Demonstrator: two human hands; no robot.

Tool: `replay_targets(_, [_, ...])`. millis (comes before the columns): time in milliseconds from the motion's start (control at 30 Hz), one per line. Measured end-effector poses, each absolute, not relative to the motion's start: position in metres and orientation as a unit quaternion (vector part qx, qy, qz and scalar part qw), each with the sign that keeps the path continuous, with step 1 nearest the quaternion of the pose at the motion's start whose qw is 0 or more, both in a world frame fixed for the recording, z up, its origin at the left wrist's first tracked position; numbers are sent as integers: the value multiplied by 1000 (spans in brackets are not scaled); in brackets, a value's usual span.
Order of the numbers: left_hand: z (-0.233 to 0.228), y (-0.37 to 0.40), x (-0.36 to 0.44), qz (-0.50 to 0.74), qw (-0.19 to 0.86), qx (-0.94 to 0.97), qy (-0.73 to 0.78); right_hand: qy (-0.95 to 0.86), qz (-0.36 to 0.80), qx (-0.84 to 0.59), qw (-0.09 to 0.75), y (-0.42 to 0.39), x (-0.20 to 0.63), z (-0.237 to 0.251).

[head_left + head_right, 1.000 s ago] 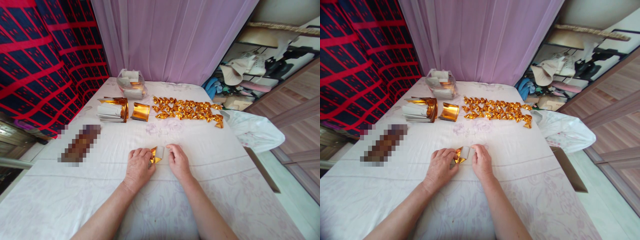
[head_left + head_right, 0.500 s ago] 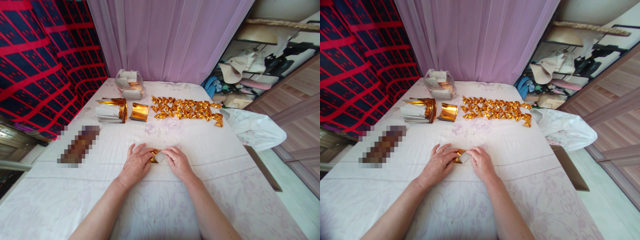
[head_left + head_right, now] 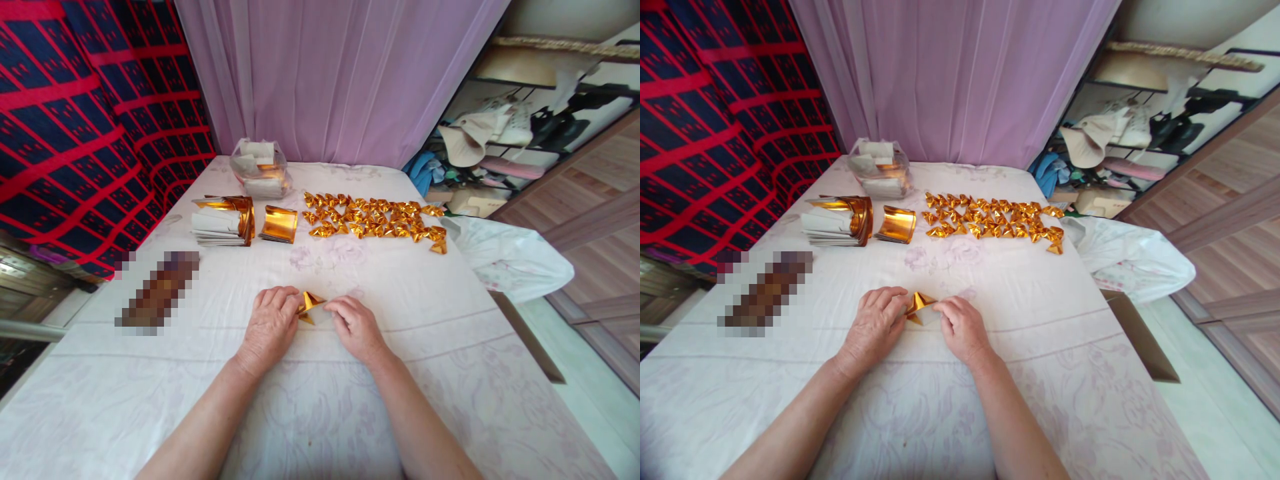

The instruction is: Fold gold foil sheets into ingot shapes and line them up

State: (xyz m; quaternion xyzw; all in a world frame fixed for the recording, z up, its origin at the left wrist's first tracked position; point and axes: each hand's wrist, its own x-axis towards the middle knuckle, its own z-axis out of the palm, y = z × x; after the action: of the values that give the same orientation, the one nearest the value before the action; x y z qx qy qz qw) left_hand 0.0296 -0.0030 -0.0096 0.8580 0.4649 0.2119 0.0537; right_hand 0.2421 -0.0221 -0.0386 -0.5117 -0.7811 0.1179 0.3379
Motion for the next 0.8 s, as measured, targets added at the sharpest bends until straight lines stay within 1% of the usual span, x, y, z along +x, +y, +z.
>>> replay_targets(67, [-10,-3,29,188,53,862,468,-762,99,-538,346,-22,243,-39])
replay_targets(167, [-9,-5,30,161,68,868,464,-759,84,-555,329,-21,242,-37])
replay_targets(267, [-7,-9,31,155,89,870,459,-774,95,-544,310,-20,241,-35])
replay_targets(400, [-4,-14,35,155,107,865,464,-775,111,-535,317,-21,241,-36])
replay_targets(567, [-3,-17,40,139,99,854,492,-771,134,-527,331,-21,243,-39])
replay_targets(800, [-3,-11,36,137,83,851,500,-773,161,-521,324,-22,244,-36])
